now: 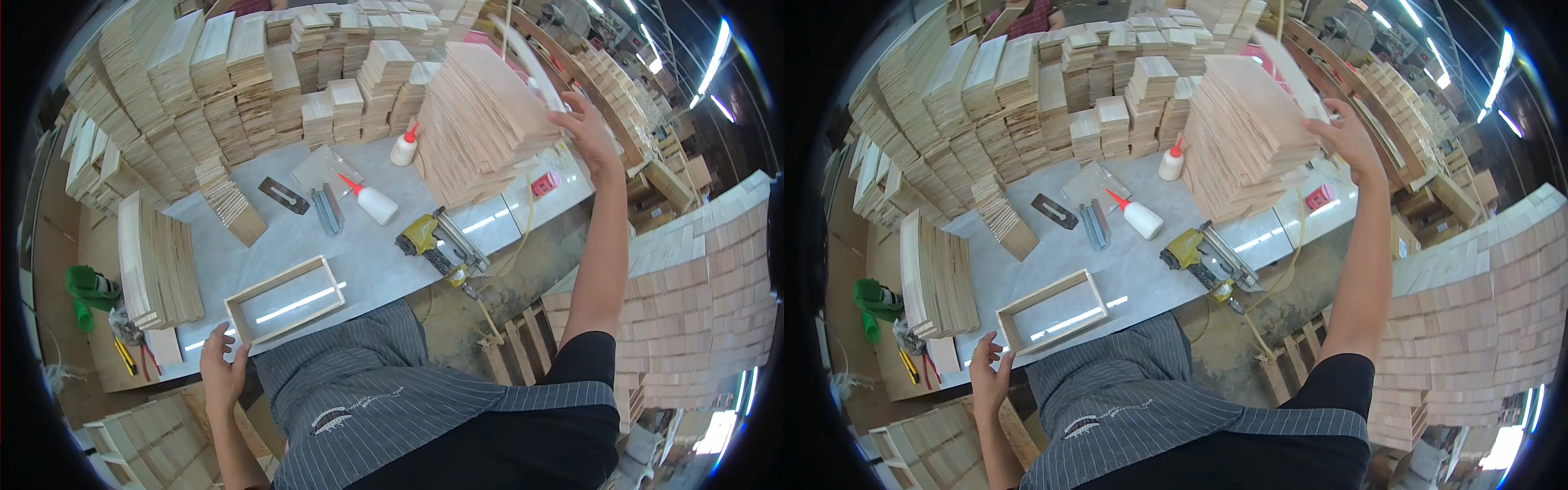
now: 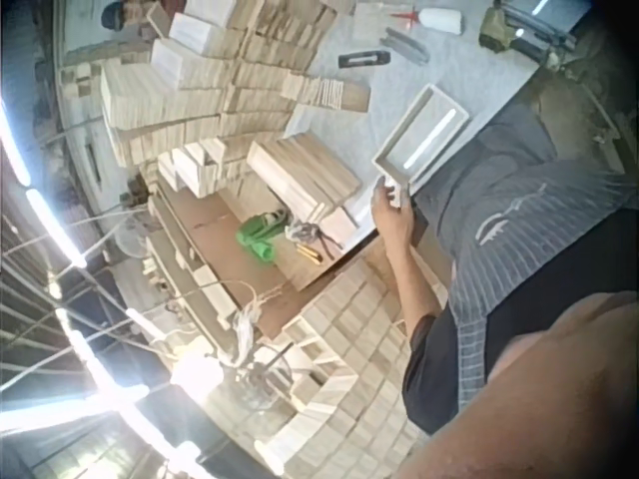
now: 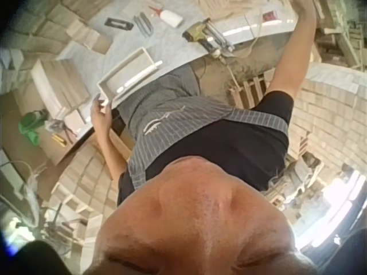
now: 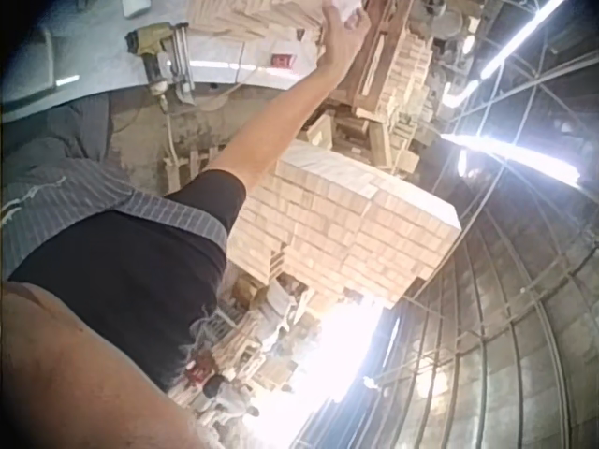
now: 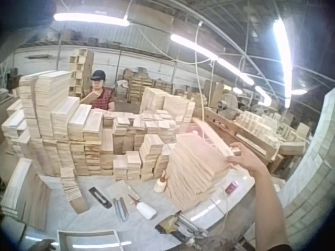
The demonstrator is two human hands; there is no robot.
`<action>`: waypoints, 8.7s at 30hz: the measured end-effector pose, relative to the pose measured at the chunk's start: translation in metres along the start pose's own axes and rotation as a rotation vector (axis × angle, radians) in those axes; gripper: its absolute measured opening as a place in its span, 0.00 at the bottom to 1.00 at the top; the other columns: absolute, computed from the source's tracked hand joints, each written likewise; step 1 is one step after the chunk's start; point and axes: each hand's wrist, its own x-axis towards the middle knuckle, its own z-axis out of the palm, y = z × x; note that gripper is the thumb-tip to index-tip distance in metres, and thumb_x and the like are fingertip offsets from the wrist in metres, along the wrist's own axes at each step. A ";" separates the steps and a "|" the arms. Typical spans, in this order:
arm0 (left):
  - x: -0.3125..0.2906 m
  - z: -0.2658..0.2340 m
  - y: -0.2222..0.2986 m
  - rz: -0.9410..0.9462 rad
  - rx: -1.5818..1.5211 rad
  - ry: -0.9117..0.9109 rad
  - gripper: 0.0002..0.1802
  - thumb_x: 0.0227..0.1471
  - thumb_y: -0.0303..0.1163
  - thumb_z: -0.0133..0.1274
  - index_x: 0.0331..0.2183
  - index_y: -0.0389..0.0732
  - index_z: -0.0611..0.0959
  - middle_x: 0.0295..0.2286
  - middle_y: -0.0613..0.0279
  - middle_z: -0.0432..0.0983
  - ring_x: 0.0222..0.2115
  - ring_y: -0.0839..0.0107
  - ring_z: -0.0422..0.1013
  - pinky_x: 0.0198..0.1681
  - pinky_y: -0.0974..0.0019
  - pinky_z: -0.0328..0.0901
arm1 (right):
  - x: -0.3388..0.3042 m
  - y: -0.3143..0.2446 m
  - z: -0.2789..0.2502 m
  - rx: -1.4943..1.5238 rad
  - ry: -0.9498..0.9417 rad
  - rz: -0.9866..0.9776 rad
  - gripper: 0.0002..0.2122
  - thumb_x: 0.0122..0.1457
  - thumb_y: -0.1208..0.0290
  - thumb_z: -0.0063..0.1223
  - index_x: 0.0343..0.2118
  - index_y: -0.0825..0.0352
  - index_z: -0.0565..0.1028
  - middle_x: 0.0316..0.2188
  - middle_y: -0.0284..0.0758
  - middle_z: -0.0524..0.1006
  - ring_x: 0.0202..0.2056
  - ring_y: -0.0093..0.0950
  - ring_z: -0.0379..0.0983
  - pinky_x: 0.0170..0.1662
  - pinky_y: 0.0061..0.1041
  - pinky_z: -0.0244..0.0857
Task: Assemble small wooden boxes using wood glue and a pneumatic nail gun.
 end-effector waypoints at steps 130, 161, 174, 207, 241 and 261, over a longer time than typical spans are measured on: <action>0.103 0.113 0.056 0.449 0.339 -0.336 0.52 0.25 0.44 0.74 0.54 0.39 0.72 0.58 0.44 0.63 0.58 0.44 0.59 0.62 0.45 0.54 | -0.239 0.077 0.339 0.213 -0.131 -0.422 0.22 0.55 0.65 0.63 0.54 0.60 0.76 0.47 0.40 0.80 0.45 0.42 0.74 0.52 0.39 0.66; 0.095 0.124 0.044 0.456 0.284 -0.262 0.48 0.26 0.41 0.73 0.50 0.36 0.71 0.54 0.45 0.63 0.58 0.47 0.60 0.66 0.46 0.50 | -0.181 -0.028 0.271 -0.126 -0.816 -0.299 0.18 0.47 0.70 0.73 0.40 0.73 0.81 0.35 0.41 0.84 0.37 0.29 0.83 0.42 0.29 0.74; 0.093 0.124 0.040 0.464 0.281 -0.266 0.45 0.24 0.41 0.71 0.47 0.37 0.71 0.53 0.45 0.64 0.56 0.47 0.60 0.65 0.46 0.51 | -0.176 -0.041 0.280 -0.272 -0.839 -0.375 0.17 0.45 0.70 0.73 0.38 0.72 0.81 0.31 0.42 0.84 0.35 0.34 0.84 0.39 0.30 0.75; 0.097 0.131 0.040 0.488 0.276 -0.231 0.45 0.27 0.42 0.71 0.48 0.34 0.73 0.52 0.44 0.67 0.56 0.48 0.62 0.64 0.48 0.51 | -0.211 -0.051 0.267 -0.307 -0.928 -0.420 0.15 0.45 0.72 0.69 0.36 0.73 0.81 0.29 0.43 0.83 0.32 0.32 0.83 0.38 0.29 0.74; 0.095 0.050 -0.042 0.283 0.307 -0.359 0.51 0.28 0.35 0.74 0.59 0.48 0.74 0.56 0.52 0.64 0.60 0.54 0.58 0.55 0.51 0.67 | -0.243 -0.102 0.319 -0.374 -0.893 -0.550 0.17 0.48 0.64 0.72 0.37 0.71 0.82 0.30 0.44 0.84 0.34 0.35 0.84 0.38 0.31 0.74; 0.087 0.056 -0.043 0.326 0.292 -0.286 0.47 0.25 0.34 0.73 0.54 0.46 0.75 0.51 0.54 0.65 0.57 0.53 0.59 0.52 0.51 0.69 | -0.251 -0.112 0.327 -0.531 -0.961 -0.507 0.20 0.49 0.67 0.72 0.43 0.72 0.80 0.36 0.42 0.84 0.39 0.32 0.83 0.44 0.32 0.73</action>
